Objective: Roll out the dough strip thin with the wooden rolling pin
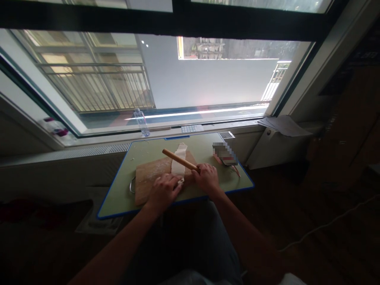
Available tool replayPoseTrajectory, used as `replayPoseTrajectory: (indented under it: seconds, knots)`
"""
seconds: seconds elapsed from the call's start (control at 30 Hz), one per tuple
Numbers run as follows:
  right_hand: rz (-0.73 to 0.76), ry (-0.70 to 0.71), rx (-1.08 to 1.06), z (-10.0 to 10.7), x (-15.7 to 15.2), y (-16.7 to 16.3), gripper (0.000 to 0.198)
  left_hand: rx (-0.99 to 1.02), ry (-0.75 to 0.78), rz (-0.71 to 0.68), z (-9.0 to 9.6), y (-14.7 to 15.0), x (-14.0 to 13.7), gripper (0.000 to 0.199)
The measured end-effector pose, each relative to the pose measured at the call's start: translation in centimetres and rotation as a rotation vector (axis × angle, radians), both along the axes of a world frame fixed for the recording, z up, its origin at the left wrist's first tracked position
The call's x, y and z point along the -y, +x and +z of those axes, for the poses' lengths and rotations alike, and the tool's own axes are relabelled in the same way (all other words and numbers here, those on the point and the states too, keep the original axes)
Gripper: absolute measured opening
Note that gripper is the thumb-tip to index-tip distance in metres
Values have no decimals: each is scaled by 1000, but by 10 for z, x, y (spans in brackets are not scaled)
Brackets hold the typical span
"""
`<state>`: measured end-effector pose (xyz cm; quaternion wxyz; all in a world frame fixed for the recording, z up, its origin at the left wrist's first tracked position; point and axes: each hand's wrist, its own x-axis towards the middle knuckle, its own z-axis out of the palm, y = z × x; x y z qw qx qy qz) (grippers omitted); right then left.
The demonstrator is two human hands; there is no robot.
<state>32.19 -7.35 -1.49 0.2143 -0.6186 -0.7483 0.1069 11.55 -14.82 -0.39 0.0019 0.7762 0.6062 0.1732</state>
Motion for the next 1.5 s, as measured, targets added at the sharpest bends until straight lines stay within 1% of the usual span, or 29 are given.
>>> replayPoseTrajectory:
  seconds: [0.07, 0.13, 0.2, 0.3, 0.47, 0.53, 0.6, 0.67, 0.73, 0.8, 0.83, 0.87, 0.93, 1.0, 1.03, 1.1, 1.17, 1.23, 1.33, 1.4, 1.5]
  knots:
    - [-23, -18, -16, 1, -1, 2, 29, 45, -17, -27, 6, -11, 3, 28]
    - [-29, -34, -27, 1, -1, 4, 29, 58, -31, -87, 9, -25, 10, 27]
    - [-26, -34, -29, 2, -1, 5, 29, 35, -37, -148, 10, -40, 19, 26]
    - [2, -7, -17, 4, -3, 6, 26, 15, -13, -164, 7, -62, 34, 28]
    - [174, 50, 7, 12, -9, 1, 22, 53, 37, -190, 1, -88, 51, 28]
    - [241, 61, 32, 14, -12, -5, 22, 78, 34, -164, 4, -92, 54, 25]
    - [299, 73, 55, 15, -15, -11, 21, 110, 3, -142, 10, -93, 53, 22]
    - [361, 88, 64, 14, -19, -16, 21, 168, -28, -129, 18, -91, 43, 24]
    - [426, 105, 60, 13, -24, -18, 19, 243, -7, -83, 27, -88, 23, 25]
    - [479, 119, 59, 13, -32, -19, 18, 238, 73, 46, 32, -85, -7, 31]
    - [494, 120, 65, 13, -36, -19, 19, 210, 85, 115, 32, -83, -24, 34]
    - [499, 115, 77, 14, -41, -19, 20, 177, 72, 168, 31, -82, -41, 37]
    - [472, 87, 116, 16, -48, -23, 22, 102, -16, 259, 27, -79, -69, 42]
    - [392, 63, 158, 16, -52, -30, 27, 29, -121, 310, 22, -74, -85, 45]
    - [337, 64, 175, 14, -52, -35, 32, -6, -132, 334, 20, -72, -89, 46]
    - [218, 96, 191, 8, -48, -46, 40, -70, -61, 367, 17, -66, -88, 46]
    - [124, 137, 183, 2, -42, -55, 41, -115, 44, 371, 16, -60, -82, 47]
    - [77, 172, 171, -1, -37, -60, 39, -128, 58, 336, 14, -56, -77, 49]
    - [102, 214, 182, 2, -38, -62, 30, -121, -20, 301, 6, -54, -80, 50]
    - [180, 212, 208, 6, -43, -62, 27, -123, -58, 293, 0, -56, -85, 51]
    - [272, 163, 259, 10, -53, -64, 39, -129, -100, 258, -6, -60, -91, 56]
